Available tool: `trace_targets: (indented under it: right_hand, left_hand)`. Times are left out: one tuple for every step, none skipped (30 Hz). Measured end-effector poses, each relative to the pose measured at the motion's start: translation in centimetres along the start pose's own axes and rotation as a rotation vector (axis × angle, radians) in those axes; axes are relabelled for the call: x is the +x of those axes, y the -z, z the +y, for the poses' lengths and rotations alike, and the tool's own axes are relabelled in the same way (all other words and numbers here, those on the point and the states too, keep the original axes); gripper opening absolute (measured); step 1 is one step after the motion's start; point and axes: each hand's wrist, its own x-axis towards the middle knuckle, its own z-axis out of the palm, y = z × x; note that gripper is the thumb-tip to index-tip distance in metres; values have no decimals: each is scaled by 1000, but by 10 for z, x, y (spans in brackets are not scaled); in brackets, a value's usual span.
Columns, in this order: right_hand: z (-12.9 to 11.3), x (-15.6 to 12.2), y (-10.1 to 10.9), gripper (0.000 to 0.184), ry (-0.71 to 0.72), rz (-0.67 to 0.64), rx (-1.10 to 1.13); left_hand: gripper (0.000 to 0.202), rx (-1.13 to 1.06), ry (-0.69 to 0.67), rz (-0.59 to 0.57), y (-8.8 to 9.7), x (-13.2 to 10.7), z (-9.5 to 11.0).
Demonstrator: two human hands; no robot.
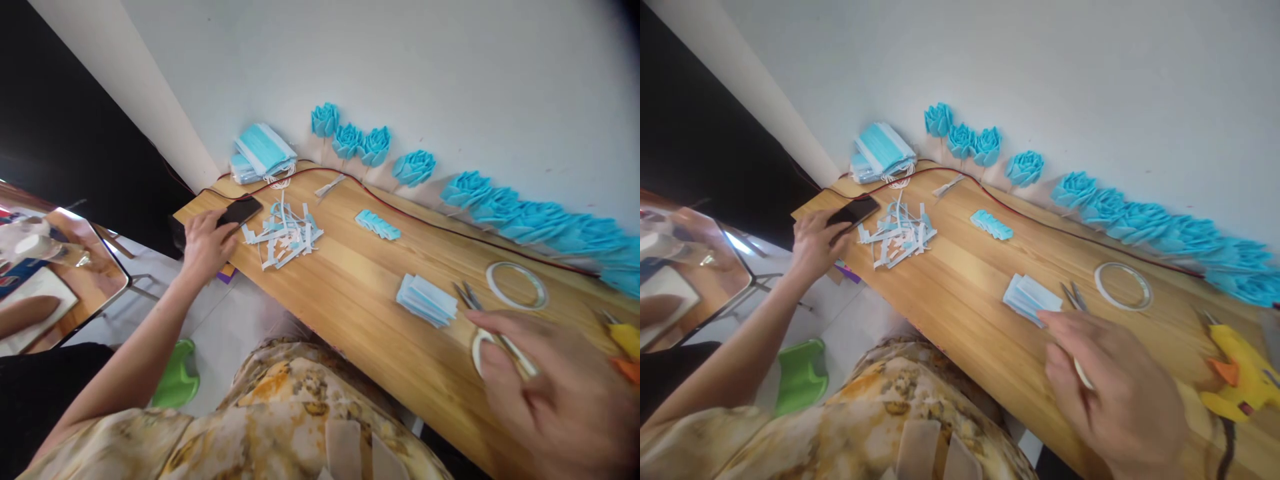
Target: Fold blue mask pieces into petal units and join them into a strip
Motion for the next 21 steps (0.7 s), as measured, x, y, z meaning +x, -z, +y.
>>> trace_targets:
  right_hand:
    - [1, 5, -8, 59, 104, -21, -55]
    - [2, 8, -14, 61, 190, -30, -98]
    - [3, 10, -19, 61, 264, -32, -133]
    - [5, 11, -23, 57, 318, -25, -148]
    - [7, 10, -26, 51, 344, -15, -157]
    - [10, 9, -28, 44, 358, -9, -163]
    - [13, 6, -29, 36, 361, -7, -164]
    - [15, 4, -30, 30, 353, -4, -162]
    - [18, 2, -31, 26, 342, -2, -158]
    - [20, 0, -31, 25, 332, -2, -156]
    - [22, -2, -32, 25, 327, 1, -153]
    - [23, -3, -33, 25, 327, 7, -147]
    - [24, -3, -34, 27, 329, 13, -139]
    - [24, -3, -35, 29, 332, 21, -131]
    - [24, -3, -36, 30, 337, 29, -122]
    - [25, -3, -37, 32, 337, 34, -118]
    - [25, -3, -38, 32, 335, 31, -117]
    - [25, -3, -39, 32, 332, 26, -119]
    - [26, -3, -39, 32, 327, 17, -122]
    - [26, -3, -40, 31, 320, 9, -125]
    - [27, -3, -40, 31, 315, 3, -129]
  left_hand:
    - [38, 0, -11, 1, -5, -2, 8]
    - [37, -7, -21, -14, -11, -3, 15]
    - [38, -24, -40, -42, -16, -3, 21]
    - [39, -50, -57, -61, -19, -2, 24]
    - [40, -78, -66, -61, -20, 0, 24]
    - [42, -103, -67, -48, -19, 5, 22]
    - [43, -117, -39, -3, -17, 10, 18]
    - [45, -115, 7, 40, -13, 16, 11]
    - [48, -95, 54, 52, -9, 23, 4]
    - [55, -71, 101, 27, -5, 29, -4]
    - [63, -43, 148, -36, -2, 36, -11]
    - [73, -15, 185, -118, 0, 42, -17]
    - [81, 13, 210, -196, 1, 47, -21]
    - [87, 42, 222, -261, 1, 51, -23]
    - [89, 70, 226, -302, 0, 54, -23]
    - [89, 97, 221, -318, -2, 57, -22]
    - [87, 119, 212, -317, -3, 58, -20]
    - [85, 137, 202, -309, -4, 59, -18]
    - [83, 149, 193, -298, -5, 60, -15]
    - [81, 157, 186, -286, -5, 60, -13]
    - [80, 161, 180, -275, -6, 60, -11]
